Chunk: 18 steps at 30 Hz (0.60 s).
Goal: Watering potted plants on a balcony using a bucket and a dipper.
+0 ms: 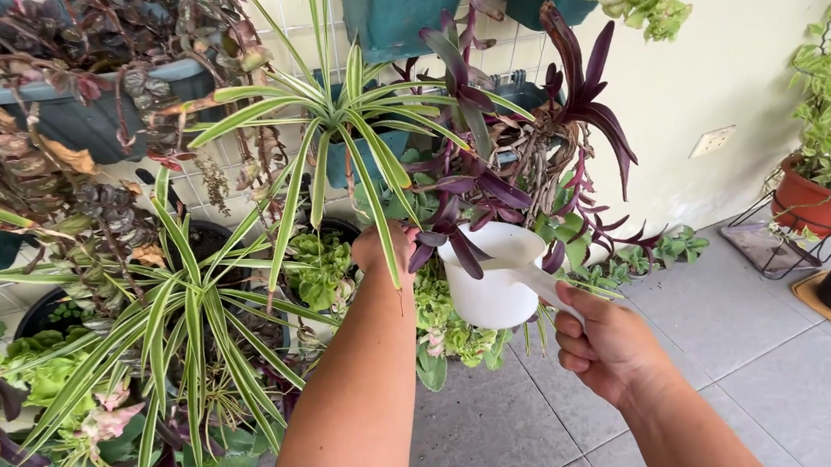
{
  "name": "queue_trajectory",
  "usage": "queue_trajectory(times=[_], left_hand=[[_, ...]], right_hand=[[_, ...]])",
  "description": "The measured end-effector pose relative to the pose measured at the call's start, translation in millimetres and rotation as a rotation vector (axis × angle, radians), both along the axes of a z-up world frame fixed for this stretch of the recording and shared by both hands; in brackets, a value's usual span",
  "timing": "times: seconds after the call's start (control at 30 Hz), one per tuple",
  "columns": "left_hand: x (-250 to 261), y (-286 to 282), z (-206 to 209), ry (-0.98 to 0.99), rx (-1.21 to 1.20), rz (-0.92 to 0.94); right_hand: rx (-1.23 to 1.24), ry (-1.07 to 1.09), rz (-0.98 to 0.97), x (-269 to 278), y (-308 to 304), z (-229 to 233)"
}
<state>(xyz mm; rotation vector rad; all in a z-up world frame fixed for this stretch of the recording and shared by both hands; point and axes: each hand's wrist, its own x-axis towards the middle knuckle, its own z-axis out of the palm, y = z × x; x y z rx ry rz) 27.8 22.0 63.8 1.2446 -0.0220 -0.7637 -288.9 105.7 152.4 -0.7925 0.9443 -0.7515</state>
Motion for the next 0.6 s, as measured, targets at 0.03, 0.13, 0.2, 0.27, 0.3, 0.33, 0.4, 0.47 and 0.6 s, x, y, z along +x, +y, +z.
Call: queue_trajectory(times=[0.03, 0.13, 0.2, 0.27, 0.3, 0.33, 0.4, 0.47, 0.6], left_hand=[[3, -3, -5, 0.067, -0.078, 0.02], [7, -5, -8, 0.098, -0.131, 0.021], [7, -4, -8, 0.065, -0.103, -0.001], [8, -8, -9, 0.058, -0.107, -0.01], [6, -8, -7, 0.058, -0.108, -0.01], [6, -8, -4, 0.051, -0.068, -0.009], [7, -10, -4, 0.045, -0.027, -0.007], [11, -15, -11, 0.013, 0.014, -0.003], [14, -22, -22, 0.073, -0.052, -0.006]], right_hand=[[0.002, -0.002, 0.0, 1, 1, 0], [0.005, -0.005, 0.0, 4, 0, 1], [0.008, -0.001, -0.002, 5, -1, 0], [0.005, 0.009, -0.003, 4, -4, -1], [0.004, 0.009, -0.003, 4, -4, 0], [0.005, 0.016, 0.001, 4, -4, 0], [0.007, 0.023, 0.005, 4, -5, 0], [0.009, 0.023, 0.009, 3, -6, -1], [0.005, 0.02, 0.014, 5, -7, -3]])
